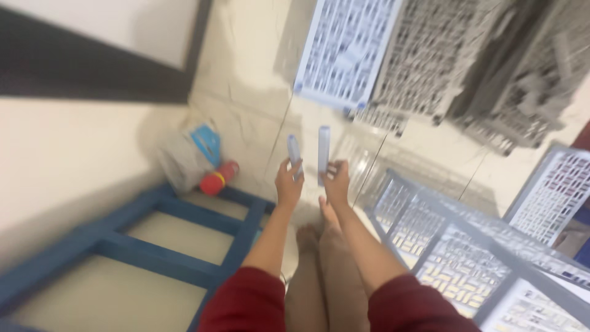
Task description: The person sits on the floor assembling a white plastic drawer-style storage rack. They fit side rails and corner connectors onto perforated plastic panels, press panels into the frame, and stack the shelf tiers together by hand.
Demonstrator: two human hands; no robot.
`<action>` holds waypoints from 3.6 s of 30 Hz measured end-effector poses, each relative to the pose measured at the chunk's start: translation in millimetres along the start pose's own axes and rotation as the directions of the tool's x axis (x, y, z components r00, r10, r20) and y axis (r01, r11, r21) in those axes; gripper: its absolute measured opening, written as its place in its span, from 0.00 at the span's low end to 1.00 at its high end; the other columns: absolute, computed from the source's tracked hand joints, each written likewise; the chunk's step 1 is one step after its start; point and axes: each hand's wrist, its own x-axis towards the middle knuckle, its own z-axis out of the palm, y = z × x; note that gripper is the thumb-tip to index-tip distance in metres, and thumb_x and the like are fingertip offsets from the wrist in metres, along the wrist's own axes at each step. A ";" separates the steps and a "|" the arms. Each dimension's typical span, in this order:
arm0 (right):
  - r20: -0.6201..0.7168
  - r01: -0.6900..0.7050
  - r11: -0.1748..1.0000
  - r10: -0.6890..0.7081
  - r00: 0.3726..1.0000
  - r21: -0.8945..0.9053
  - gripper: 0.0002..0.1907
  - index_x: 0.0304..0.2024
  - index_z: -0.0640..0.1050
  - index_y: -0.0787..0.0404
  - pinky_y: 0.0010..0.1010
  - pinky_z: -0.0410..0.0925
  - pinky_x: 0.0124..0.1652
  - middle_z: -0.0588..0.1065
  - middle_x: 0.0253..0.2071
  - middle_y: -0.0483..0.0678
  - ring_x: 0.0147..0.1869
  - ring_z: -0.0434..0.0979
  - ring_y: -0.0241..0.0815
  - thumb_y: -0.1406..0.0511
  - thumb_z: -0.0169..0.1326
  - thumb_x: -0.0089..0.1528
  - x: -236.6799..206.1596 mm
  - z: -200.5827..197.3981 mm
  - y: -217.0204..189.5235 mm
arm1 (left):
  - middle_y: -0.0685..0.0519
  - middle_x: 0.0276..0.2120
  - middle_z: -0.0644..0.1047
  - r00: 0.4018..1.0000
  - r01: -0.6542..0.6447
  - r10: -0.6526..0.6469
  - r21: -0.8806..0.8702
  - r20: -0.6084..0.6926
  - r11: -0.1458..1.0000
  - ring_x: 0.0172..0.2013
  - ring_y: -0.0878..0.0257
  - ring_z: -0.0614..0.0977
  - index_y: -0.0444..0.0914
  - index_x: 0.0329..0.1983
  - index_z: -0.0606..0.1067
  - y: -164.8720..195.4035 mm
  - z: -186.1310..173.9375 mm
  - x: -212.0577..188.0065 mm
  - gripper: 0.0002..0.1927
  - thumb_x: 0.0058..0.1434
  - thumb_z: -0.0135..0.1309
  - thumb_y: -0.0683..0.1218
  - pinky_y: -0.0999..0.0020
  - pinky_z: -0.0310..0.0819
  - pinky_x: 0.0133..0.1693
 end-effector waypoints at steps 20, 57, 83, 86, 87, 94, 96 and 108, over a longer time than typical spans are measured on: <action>-0.158 0.322 0.856 -0.281 0.947 0.406 0.36 0.62 0.61 0.60 0.33 0.75 0.49 0.73 0.50 0.52 0.53 0.79 0.43 0.79 0.61 0.55 -208.6 -302.5 -215.7 | 0.45 0.60 0.73 0.920 -0.349 0.390 -0.385 0.034 0.855 0.58 0.52 0.76 0.42 0.59 0.79 301.5 -57.4 -136.4 0.21 0.61 0.58 0.38 0.61 0.68 0.60; -0.678 0.484 0.854 -0.243 0.693 0.189 0.17 0.48 0.68 0.65 0.22 0.71 0.31 0.77 0.49 0.48 0.41 0.78 0.31 0.71 0.59 0.61 -386.5 -854.8 -57.3 | 0.46 0.49 0.75 0.526 0.477 0.283 -0.553 0.802 0.683 0.45 0.60 0.76 0.39 0.55 0.63 617.0 211.9 -472.9 0.19 0.66 0.57 0.39 0.60 0.73 0.39; 0.088 0.170 0.978 -0.181 0.980 0.120 0.11 0.42 0.77 0.71 0.27 0.79 0.35 0.82 0.38 0.52 0.38 0.85 0.37 0.72 0.64 0.59 -164.8 -929.3 17.7 | 0.49 0.45 0.72 0.793 0.603 -0.341 -0.732 0.506 0.316 0.45 0.58 0.76 0.37 0.56 0.64 508.0 310.0 -584.6 0.18 0.65 0.52 0.42 0.53 0.79 0.46; 0.115 0.175 0.984 -0.178 0.977 0.035 0.11 0.42 0.78 0.71 0.28 0.79 0.34 0.82 0.38 0.52 0.37 0.85 0.37 0.73 0.64 0.58 -159.8 -924.2 15.8 | 0.48 0.47 0.70 0.767 0.613 -0.447 -0.734 0.461 0.294 0.48 0.57 0.74 0.36 0.57 0.63 484.6 292.4 -603.5 0.18 0.66 0.50 0.43 0.53 0.79 0.47; 0.118 0.187 0.982 -0.185 0.976 -0.003 0.12 0.42 0.78 0.70 0.28 0.79 0.33 0.83 0.38 0.52 0.37 0.85 0.38 0.72 0.65 0.58 -158.7 -923.0 14.3 | 0.48 0.47 0.70 0.764 0.607 -0.458 -0.747 0.454 0.272 0.48 0.57 0.74 0.34 0.58 0.63 479.4 288.7 -607.4 0.18 0.67 0.50 0.42 0.52 0.78 0.47; 0.227 0.469 0.829 -0.415 0.881 -0.306 0.15 0.44 0.77 0.68 0.36 0.75 0.36 0.80 0.36 0.57 0.35 0.83 0.49 0.71 0.66 0.56 -154.4 -914.5 14.0 | 0.46 0.46 0.69 0.809 0.544 -0.401 -0.806 0.429 0.234 0.47 0.57 0.73 0.31 0.58 0.62 480.6 284.7 -622.5 0.18 0.68 0.50 0.41 0.54 0.79 0.46; 0.243 0.655 0.642 -0.615 0.750 -0.398 0.16 0.40 0.77 0.66 0.40 0.73 0.41 0.79 0.38 0.60 0.42 0.81 0.59 0.72 0.70 0.53 -152.7 -909.3 18.7 | 0.46 0.45 0.69 0.783 0.581 -0.440 -0.771 0.440 0.263 0.45 0.55 0.74 0.33 0.58 0.62 487.4 285.4 -622.6 0.19 0.67 0.50 0.41 0.52 0.79 0.45; 0.043 0.374 0.547 -0.523 0.851 -0.749 0.41 0.77 0.55 0.55 0.67 0.50 0.69 0.58 0.74 0.58 0.77 0.58 0.59 0.56 0.58 0.67 -141.5 -926.5 -49.9 | 0.47 0.46 0.71 0.799 0.581 -0.396 -0.750 0.452 0.316 0.45 0.58 0.75 0.33 0.60 0.61 504.7 281.3 -619.5 0.21 0.66 0.50 0.42 0.53 0.80 0.46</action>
